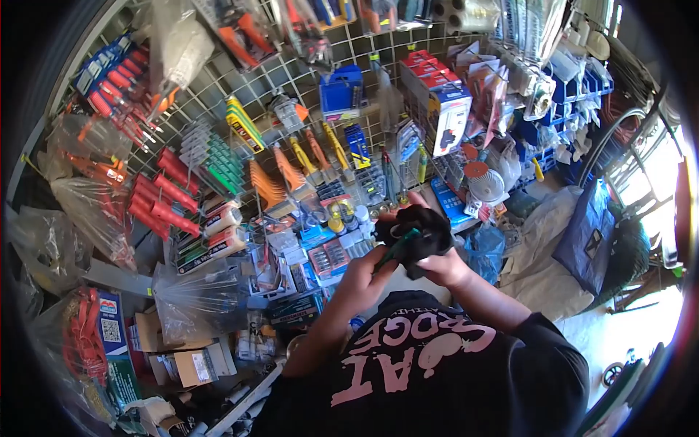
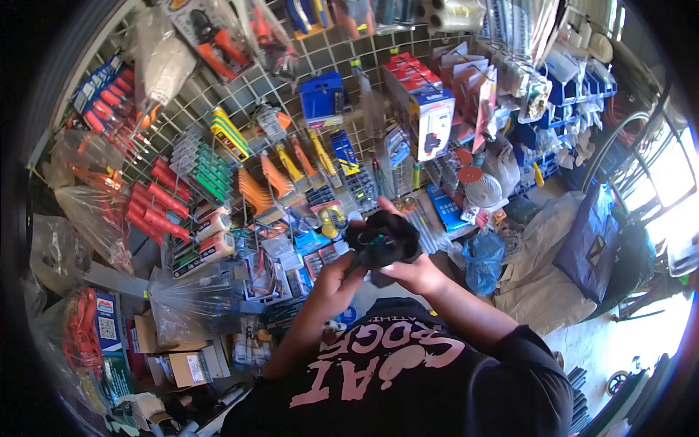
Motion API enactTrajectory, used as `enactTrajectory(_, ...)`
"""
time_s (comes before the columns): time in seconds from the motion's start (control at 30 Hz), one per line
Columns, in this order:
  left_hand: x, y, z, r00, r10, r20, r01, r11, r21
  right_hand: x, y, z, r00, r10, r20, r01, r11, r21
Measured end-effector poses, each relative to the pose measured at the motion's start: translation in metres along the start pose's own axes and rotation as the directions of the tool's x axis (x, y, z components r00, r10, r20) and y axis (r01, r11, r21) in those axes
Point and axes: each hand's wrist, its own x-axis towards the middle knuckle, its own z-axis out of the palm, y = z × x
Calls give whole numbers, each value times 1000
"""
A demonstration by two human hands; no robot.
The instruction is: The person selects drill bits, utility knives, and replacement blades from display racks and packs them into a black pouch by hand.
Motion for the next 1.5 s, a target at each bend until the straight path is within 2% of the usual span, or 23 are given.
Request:
enactTrajectory(0.03,3,2,16,990,71,-123,-78,996,-52,-2,-5,-7,1000,1,5,0,998,-71)
enactTrajectory(0.17,10,27,22,998,-60,-13,61,970,235,-18,-20,-56,987,158,9,-137,877,-460)
enactTrajectory(0.2,12,34,21,996,-73,43,56,949,310,-25,-29,-58,995,98,22,-66,805,-590)
enactTrajectory(0.27,18,41,24,982,-115,153,34,891,452,-36,-41,-76,974,150,171,22,686,-727)
enactTrajectory(0.3,21,44,30,972,-159,176,54,871,488,-42,-45,-80,973,180,144,-19,685,-729)
enactTrajectory(0.4,31,50,50,939,-230,255,56,836,546,-43,-75,-99,902,352,249,40,507,-861)
enactTrajectory(0.43,34,46,58,924,-224,309,19,835,549,-41,-84,-106,855,380,351,139,485,-864)
enactTrajectory(0.53,52,52,70,875,-239,421,-42,829,558,-44,-104,-117,775,502,385,233,339,-912)
enactTrajectory(0.67,71,58,75,923,-73,378,-64,939,338,-40,-128,-134,859,264,439,234,561,-794)
enactTrajectory(0.7,74,61,82,941,-54,334,-40,962,270,-40,-141,-133,882,241,406,173,635,-753)
enactTrajectory(0.8,81,52,101,967,1,253,-19,997,69,-46,-139,-146,936,-14,352,243,748,-617)
enactTrajectory(0.83,82,47,109,967,46,251,-46,999,-7,-50,-141,-146,960,-8,281,179,787,-590)
enactTrajectory(0.87,82,41,119,967,-17,253,54,989,-138,-54,-141,-147,974,-50,223,172,801,-574)
enactTrajectory(0.93,83,31,140,950,-144,277,248,887,-390,-61,-140,-150,987,-124,103,161,826,-541)
enactTrajectory(0.97,85,43,156,941,-215,263,329,767,-550,-65,-130,-151,982,-191,-8,162,851,-499)
enactTrajectory(1.07,86,40,193,941,-253,224,330,543,-772,-65,-105,-150,897,-251,-365,79,901,-427)
enactTrajectory(1.1,86,40,199,945,-253,209,320,565,-761,-66,-96,-152,875,-296,-385,88,877,-473)
enactTrajectory(1.2,91,39,181,972,-174,156,228,850,-474,-70,-91,-162,928,-170,-332,55,942,-330)
enactTrajectory(1.23,92,31,167,965,-165,202,231,900,-369,-71,-97,-169,984,-44,-170,-10,953,-303)
enactTrajectory(1.33,96,34,132,967,-1,255,39,989,-144,-73,-103,-178,999,-44,-7,42,984,-176)
enactTrajectory(1.4,96,40,120,981,-57,187,95,975,-200,-66,-121,-166,997,-61,-38,66,986,154)
enactTrajectory(1.47,97,47,122,986,-113,122,150,921,-359,-59,-124,-157,988,-124,-89,138,975,174)
enactTrajectory(1.5,97,42,127,988,-100,122,136,930,-342,-57,-119,-152,984,-153,-88,163,978,131)
